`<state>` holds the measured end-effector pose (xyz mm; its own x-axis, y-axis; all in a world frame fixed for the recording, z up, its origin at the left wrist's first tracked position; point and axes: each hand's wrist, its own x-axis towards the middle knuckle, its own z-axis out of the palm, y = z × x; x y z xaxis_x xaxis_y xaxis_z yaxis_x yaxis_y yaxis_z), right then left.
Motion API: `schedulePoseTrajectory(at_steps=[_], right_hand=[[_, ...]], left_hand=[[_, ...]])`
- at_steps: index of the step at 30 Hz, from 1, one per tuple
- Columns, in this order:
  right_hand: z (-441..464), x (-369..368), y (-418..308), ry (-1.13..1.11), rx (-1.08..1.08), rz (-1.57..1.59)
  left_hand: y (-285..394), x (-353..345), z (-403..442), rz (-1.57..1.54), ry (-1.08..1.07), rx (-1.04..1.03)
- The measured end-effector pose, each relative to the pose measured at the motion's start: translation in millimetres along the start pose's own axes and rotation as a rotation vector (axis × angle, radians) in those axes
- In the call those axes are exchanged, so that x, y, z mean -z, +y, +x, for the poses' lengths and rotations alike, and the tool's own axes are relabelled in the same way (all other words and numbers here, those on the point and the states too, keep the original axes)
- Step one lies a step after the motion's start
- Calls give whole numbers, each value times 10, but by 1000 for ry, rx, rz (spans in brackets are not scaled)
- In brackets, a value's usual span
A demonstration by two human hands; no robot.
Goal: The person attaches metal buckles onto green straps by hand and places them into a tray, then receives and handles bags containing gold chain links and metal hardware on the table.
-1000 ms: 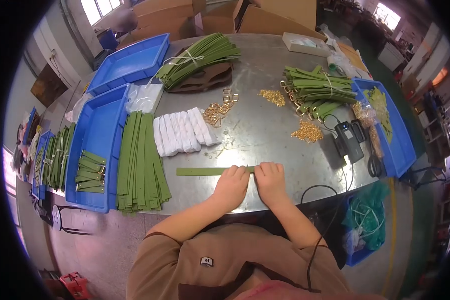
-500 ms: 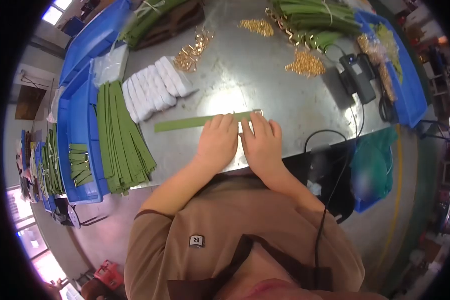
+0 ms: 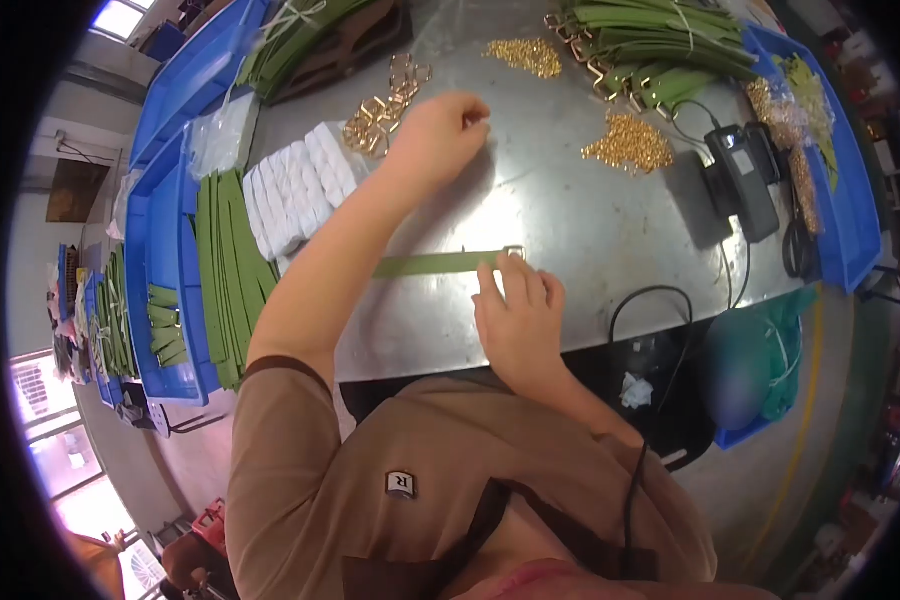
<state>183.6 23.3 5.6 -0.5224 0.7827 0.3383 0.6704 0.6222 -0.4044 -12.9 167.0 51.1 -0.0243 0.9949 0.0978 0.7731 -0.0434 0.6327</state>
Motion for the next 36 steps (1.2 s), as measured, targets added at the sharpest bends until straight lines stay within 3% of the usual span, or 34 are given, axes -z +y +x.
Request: schedulePoseTrajectory(at_steps=[5,8,21,23,27,33,35,36], right_hand=[[1,-8,15,31,7,43],[5,-28,19,55,12,49],[35,8,16,56,7,78],[23,-9,20,62,12,73],[13,-24,20,58,8,79],[8,-38,33,55,19,78],[2,-57,31,58,23,60],[-1,-63,32,60,30,40]], left_hand=[[-400,-308,917,-45,161,96],[-546,-332,1203,-42,95,219],[-438,-438,1454,132,-50,182],[-543,-492,1488,271,-8,18],[-460,-406,1422,261,35,-16],[-381,-144,1169,-172,-9,189],[-439,-51,1007,-761,-187,438],[-409,-9,878,-760,-190,446]])
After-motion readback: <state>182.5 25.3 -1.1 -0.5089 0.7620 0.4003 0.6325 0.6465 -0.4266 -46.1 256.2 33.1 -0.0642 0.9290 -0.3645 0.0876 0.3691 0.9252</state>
